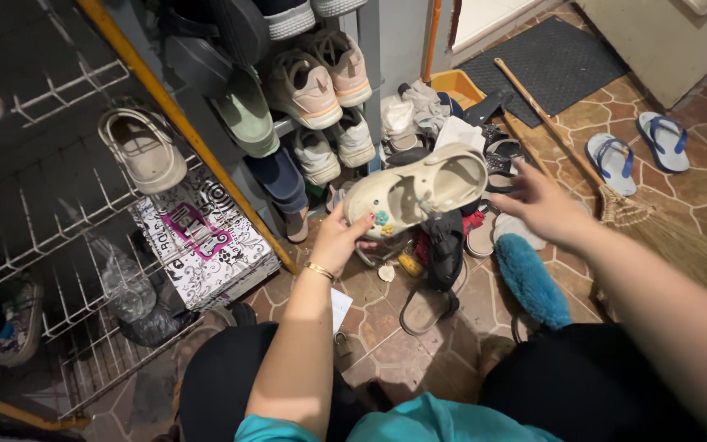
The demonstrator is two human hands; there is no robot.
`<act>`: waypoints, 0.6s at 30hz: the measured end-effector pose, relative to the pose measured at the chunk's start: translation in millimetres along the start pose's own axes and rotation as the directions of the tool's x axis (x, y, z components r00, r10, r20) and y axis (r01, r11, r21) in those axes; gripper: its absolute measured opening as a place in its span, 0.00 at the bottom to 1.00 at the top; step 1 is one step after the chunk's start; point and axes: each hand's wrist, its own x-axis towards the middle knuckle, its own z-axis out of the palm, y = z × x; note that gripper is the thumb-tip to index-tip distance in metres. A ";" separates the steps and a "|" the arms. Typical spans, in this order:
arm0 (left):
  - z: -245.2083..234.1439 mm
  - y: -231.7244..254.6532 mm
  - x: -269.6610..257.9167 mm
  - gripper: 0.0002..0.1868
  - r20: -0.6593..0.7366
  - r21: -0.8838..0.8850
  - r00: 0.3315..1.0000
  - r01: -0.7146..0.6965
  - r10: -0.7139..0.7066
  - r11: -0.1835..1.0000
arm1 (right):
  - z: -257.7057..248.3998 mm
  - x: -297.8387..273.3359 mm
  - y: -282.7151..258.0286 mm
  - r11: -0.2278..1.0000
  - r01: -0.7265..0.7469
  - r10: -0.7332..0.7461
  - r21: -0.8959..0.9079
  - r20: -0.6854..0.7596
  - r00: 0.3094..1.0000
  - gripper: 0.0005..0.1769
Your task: The person cleans shoes from a rack by hand using a brush and a duster, picking them up one by one and wiping the surfaces and soles.
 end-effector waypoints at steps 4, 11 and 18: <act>-0.8 -11.2 -0.3 0.27 0.031 0.016 1.000 -0.001 0.000 1.000 | 47.0 19.0 -19.9 0.981 0.019 -0.008 0.191 -0.061 0.998 0.53; -18.8 -17.2 -0.7 0.27 0.008 -0.018 1.000 -0.023 0.023 1.000 | 95.5 -7.5 -45.5 0.962 0.264 -0.269 -0.073 -0.430 0.862 0.41; -21.9 -32.4 4.7 0.29 -0.082 -0.044 0.997 -0.017 0.014 0.999 | 132.2 -47.5 -84.5 0.745 0.542 -0.659 -0.388 -0.305 0.688 0.29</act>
